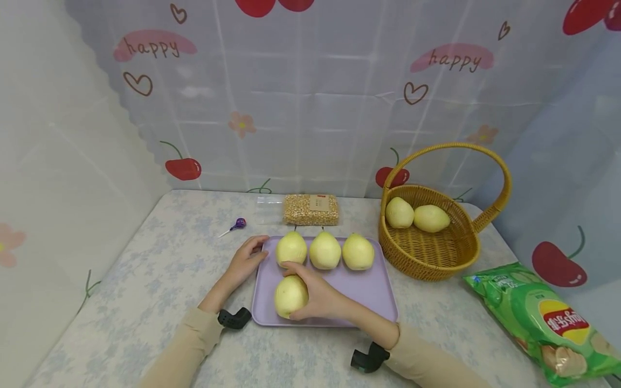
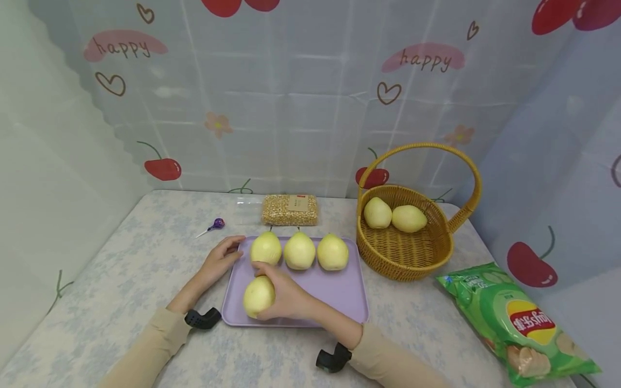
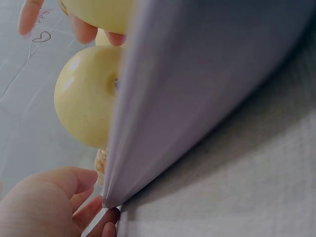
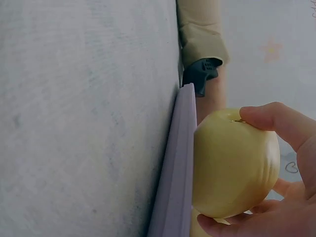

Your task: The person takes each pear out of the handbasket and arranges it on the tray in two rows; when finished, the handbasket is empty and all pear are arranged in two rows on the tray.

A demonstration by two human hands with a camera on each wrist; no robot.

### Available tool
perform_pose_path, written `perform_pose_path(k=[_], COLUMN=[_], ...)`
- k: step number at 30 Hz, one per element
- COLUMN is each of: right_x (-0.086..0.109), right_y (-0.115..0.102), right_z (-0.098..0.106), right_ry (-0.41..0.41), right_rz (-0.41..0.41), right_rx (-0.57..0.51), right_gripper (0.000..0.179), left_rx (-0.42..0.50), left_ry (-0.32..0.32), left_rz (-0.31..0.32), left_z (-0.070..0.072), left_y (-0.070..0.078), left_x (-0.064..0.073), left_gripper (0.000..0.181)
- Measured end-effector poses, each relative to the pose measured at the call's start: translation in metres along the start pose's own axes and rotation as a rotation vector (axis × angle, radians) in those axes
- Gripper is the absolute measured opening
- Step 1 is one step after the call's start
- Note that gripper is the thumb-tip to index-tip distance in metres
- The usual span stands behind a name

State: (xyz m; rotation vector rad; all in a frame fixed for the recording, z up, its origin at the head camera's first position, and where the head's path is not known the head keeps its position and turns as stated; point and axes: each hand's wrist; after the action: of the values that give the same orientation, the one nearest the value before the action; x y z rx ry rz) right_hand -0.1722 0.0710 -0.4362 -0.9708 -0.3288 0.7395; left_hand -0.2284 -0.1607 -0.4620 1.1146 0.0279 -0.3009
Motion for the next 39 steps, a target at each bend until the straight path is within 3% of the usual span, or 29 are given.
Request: perform_pose_path(k=[16, 22, 25, 32, 39], right_x=[0.0, 0.0, 0.0, 0.002, 0.002], right_y=[0.003, 0.004, 0.004, 0.001, -0.002], right_z=[-0.006, -0.007, -0.008, -0.008, -0.005], right_ry=[0.017, 0.076, 0.065, 0.032, 0.061], right_rz=[0.067, 0.139, 0.122, 0.089, 0.098], right_rx=[0.01, 0.036, 0.028, 0.018, 0.017], right_gripper=[0.096, 0.09, 0.092, 0.095, 0.089], left_rx=[-0.001, -0.003, -0.001, -0.005, -0.003], left_ry=[0.0, 0.023, 0.027, 0.012, 0.011], left_rz=[-0.01, -0.031, -0.024, -0.013, -0.004], left_z=[0.0, -0.006, -0.007, -0.005, -0.006], left_y=[0.001, -0.024, -0.036, -0.038, -0.038], left_x=[0.0, -0.007, -0.01, -0.01, -0.012], left_gripper=[0.04, 0.041, 0.04, 0.04, 0.04])
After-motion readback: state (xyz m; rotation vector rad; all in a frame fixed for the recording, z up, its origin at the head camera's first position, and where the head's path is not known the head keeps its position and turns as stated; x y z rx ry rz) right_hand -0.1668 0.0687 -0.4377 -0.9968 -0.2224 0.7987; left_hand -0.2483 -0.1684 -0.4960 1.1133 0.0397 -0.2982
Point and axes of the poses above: each hand's wrist, its own x-axis away from the middle knuckle, its own z-axis out of the back of the hand, y = z × x
